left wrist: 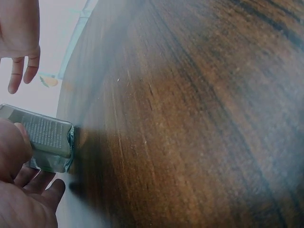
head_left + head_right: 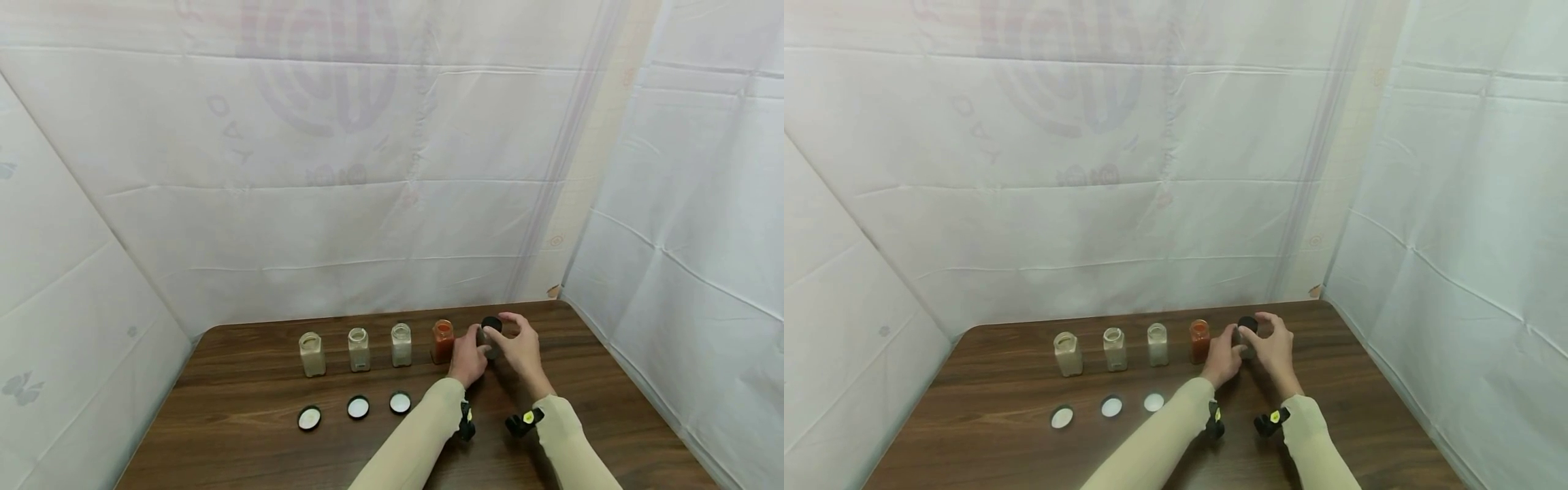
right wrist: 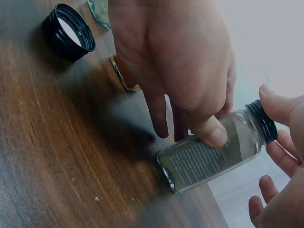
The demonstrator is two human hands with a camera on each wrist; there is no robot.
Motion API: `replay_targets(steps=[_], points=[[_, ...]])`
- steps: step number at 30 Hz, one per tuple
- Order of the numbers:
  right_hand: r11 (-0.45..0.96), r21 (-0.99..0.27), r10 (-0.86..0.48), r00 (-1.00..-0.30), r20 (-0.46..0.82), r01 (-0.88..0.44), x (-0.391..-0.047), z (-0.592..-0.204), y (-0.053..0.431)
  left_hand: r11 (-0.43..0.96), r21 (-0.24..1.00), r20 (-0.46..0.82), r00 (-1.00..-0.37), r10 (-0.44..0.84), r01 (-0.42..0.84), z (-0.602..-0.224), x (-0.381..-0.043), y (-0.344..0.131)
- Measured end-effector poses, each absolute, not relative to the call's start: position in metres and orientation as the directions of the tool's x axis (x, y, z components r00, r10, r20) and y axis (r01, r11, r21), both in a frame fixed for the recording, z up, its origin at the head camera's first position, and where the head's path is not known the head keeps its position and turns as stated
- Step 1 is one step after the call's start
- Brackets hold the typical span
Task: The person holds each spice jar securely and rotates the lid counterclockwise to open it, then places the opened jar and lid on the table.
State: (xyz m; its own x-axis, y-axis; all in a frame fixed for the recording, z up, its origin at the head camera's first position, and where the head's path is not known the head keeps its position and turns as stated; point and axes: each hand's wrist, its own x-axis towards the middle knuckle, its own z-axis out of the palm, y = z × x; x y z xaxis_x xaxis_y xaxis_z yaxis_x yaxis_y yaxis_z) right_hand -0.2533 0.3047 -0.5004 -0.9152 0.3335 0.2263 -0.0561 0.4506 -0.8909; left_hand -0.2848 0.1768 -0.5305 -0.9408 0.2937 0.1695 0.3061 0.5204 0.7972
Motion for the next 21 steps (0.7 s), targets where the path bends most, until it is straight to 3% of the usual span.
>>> replay_targets(steps=[21], points=[[0.463,-0.886,0.321,-0.930,0.178,-0.010,-0.2502,-0.4973,0.3012,0.520,0.799,0.170,-0.943,0.287,0.302,-0.5325,-0.2857,0.1767]])
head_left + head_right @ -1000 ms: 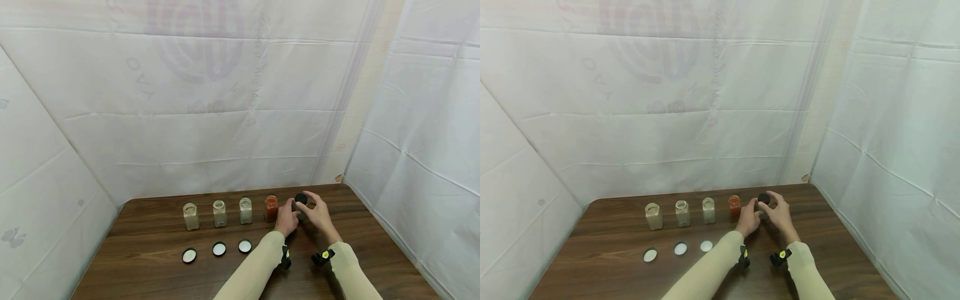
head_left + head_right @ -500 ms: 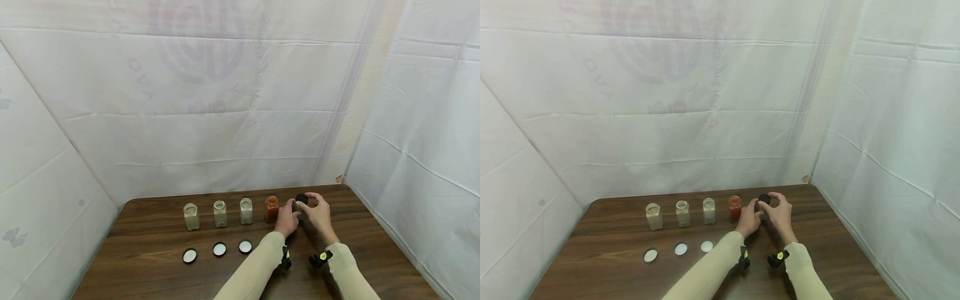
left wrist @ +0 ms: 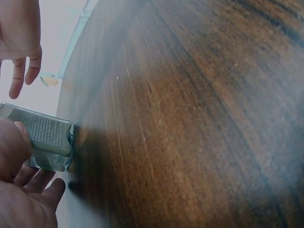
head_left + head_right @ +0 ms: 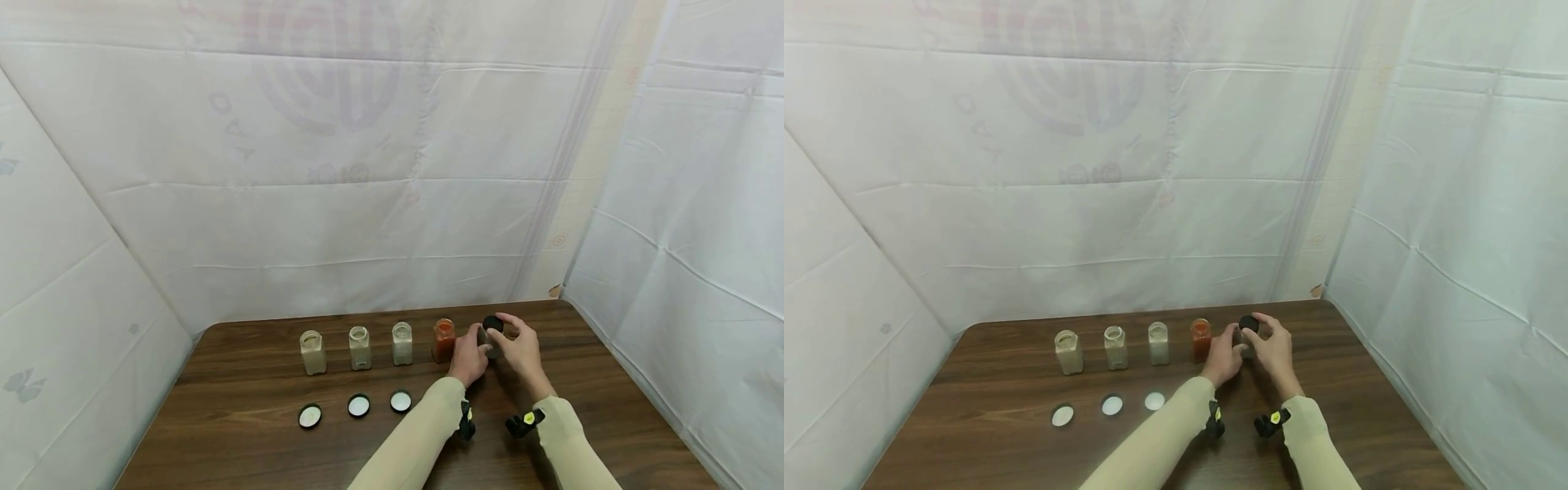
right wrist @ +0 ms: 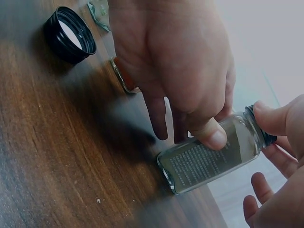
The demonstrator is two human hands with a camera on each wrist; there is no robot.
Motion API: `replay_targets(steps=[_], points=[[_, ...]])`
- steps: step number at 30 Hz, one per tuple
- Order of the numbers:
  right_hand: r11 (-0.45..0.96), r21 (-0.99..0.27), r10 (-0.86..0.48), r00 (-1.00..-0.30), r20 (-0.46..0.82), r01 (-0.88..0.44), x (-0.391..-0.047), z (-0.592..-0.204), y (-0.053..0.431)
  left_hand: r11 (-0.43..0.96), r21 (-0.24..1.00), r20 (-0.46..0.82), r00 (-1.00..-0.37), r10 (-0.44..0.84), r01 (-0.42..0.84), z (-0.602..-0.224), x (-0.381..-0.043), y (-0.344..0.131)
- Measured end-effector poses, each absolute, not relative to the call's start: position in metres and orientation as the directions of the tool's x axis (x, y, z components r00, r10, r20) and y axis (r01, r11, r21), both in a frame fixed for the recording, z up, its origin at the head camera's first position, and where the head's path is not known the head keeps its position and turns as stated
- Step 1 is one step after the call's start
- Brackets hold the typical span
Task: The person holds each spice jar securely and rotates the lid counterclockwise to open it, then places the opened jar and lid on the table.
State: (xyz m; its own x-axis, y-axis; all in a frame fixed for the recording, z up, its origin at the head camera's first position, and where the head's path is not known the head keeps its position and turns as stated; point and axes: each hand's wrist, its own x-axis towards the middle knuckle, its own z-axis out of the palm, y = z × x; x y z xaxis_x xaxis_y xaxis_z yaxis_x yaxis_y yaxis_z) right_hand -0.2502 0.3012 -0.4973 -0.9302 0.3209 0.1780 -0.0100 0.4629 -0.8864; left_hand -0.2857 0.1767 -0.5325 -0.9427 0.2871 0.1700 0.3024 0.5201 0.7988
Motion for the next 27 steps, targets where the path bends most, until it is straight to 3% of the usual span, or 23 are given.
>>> replay_targets(steps=[11,27], points=[[0.469,-0.883,0.292,-0.937,0.191,-0.033,-0.2515,-0.4974,0.3010,0.519,0.784,0.201,-0.930,0.306,0.340,-0.5334,-0.2865,0.1735],[0.522,-0.853,0.400,-0.880,0.255,-0.010,-0.2505,-0.5020,0.2964,0.511,0.802,0.175,-0.939,0.297,0.310,-0.5347,-0.2881,0.1762]])
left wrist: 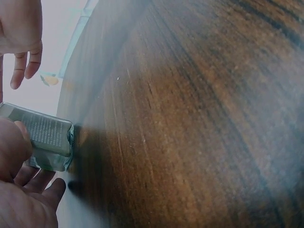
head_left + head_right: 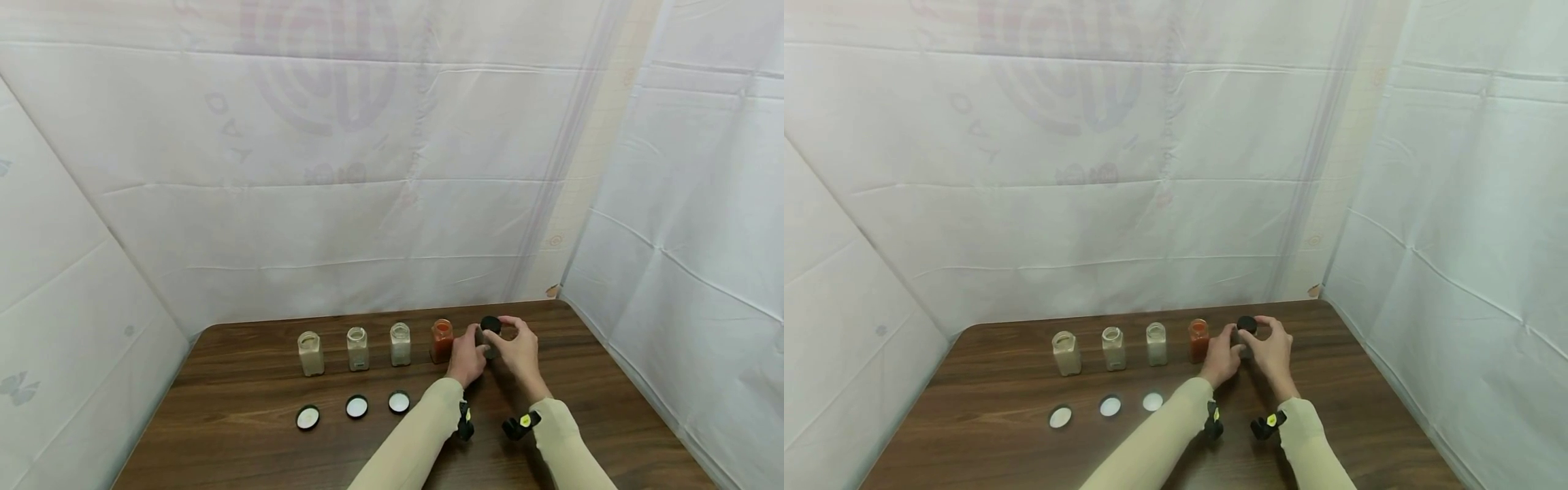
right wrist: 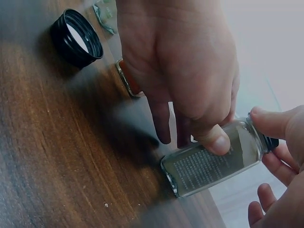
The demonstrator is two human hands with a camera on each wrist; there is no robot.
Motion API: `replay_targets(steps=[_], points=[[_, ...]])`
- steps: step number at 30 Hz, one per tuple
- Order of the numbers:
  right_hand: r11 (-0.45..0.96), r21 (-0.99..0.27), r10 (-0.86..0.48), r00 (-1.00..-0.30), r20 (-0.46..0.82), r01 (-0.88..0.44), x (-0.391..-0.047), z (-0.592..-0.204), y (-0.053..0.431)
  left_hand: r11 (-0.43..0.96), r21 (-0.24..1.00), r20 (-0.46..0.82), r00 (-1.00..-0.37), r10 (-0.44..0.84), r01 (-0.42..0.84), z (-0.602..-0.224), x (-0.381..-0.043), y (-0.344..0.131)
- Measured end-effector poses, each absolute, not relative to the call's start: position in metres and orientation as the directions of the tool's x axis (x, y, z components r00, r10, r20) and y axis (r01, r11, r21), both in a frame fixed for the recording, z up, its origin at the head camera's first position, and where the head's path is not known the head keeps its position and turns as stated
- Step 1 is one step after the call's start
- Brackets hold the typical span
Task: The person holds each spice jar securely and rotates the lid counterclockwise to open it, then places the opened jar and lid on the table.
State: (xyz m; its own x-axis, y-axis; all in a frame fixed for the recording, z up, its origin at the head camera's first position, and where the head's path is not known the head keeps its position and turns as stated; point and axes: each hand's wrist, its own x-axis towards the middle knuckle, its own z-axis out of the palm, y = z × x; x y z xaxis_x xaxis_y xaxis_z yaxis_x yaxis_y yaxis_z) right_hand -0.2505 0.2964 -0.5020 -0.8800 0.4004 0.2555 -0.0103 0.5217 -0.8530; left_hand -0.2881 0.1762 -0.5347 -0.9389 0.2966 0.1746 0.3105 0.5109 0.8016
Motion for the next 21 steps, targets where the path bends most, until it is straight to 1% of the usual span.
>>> replay_targets(steps=[8,21], points=[[0.480,-0.877,0.340,-0.916,0.213,-0.025,-0.2489,-0.5014,0.3002,0.513,0.792,0.189,-0.932,0.309,0.331,-0.5349,-0.2865,0.1744],[0.506,-0.862,0.272,-0.941,0.203,-0.040,-0.2499,-0.5018,0.2988,0.537,0.778,0.180,-0.934,0.308,0.326,-0.5310,-0.2855,0.1753]])
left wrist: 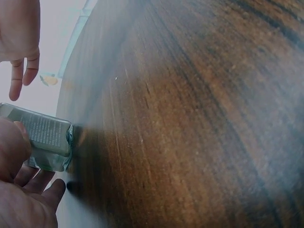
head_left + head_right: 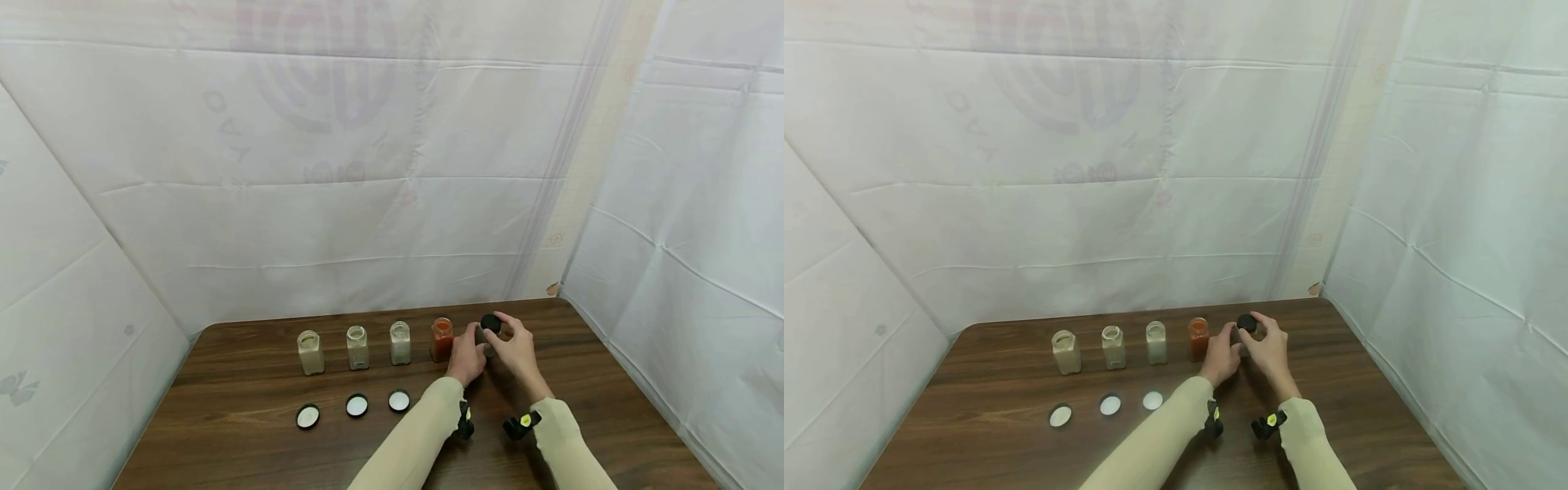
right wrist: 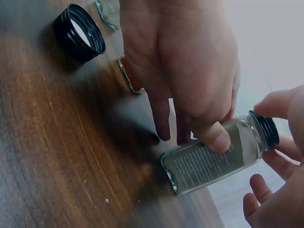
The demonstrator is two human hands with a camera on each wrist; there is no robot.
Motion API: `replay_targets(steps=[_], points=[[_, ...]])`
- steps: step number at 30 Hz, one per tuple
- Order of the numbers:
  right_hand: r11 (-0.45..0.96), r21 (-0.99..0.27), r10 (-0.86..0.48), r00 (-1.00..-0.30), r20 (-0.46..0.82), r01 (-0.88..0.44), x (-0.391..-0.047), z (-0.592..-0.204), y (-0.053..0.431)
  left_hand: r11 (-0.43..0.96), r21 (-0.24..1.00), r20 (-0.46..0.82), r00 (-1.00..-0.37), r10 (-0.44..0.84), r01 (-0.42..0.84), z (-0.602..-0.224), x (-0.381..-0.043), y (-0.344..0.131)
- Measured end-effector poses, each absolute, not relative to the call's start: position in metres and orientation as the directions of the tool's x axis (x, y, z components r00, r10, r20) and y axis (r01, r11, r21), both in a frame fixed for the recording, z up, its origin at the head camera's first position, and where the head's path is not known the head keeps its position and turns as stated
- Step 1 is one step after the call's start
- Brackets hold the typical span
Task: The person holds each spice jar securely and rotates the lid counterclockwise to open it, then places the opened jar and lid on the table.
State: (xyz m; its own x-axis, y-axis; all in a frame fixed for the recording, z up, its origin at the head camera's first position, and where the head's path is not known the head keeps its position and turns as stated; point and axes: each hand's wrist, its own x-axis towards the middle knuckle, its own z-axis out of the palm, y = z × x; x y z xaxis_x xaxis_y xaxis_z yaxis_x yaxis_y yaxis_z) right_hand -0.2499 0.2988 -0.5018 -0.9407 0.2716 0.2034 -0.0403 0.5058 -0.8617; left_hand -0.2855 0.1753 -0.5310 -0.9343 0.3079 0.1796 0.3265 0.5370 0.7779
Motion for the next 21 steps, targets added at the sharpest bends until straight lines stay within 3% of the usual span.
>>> replay_targets(steps=[21], points=[[0.492,-0.870,0.277,-0.941,0.197,-0.037,-0.2601,-0.4989,0.2933,0.536,0.772,0.197,-0.931,0.309,0.341,-0.5299,-0.2837,0.1729]])
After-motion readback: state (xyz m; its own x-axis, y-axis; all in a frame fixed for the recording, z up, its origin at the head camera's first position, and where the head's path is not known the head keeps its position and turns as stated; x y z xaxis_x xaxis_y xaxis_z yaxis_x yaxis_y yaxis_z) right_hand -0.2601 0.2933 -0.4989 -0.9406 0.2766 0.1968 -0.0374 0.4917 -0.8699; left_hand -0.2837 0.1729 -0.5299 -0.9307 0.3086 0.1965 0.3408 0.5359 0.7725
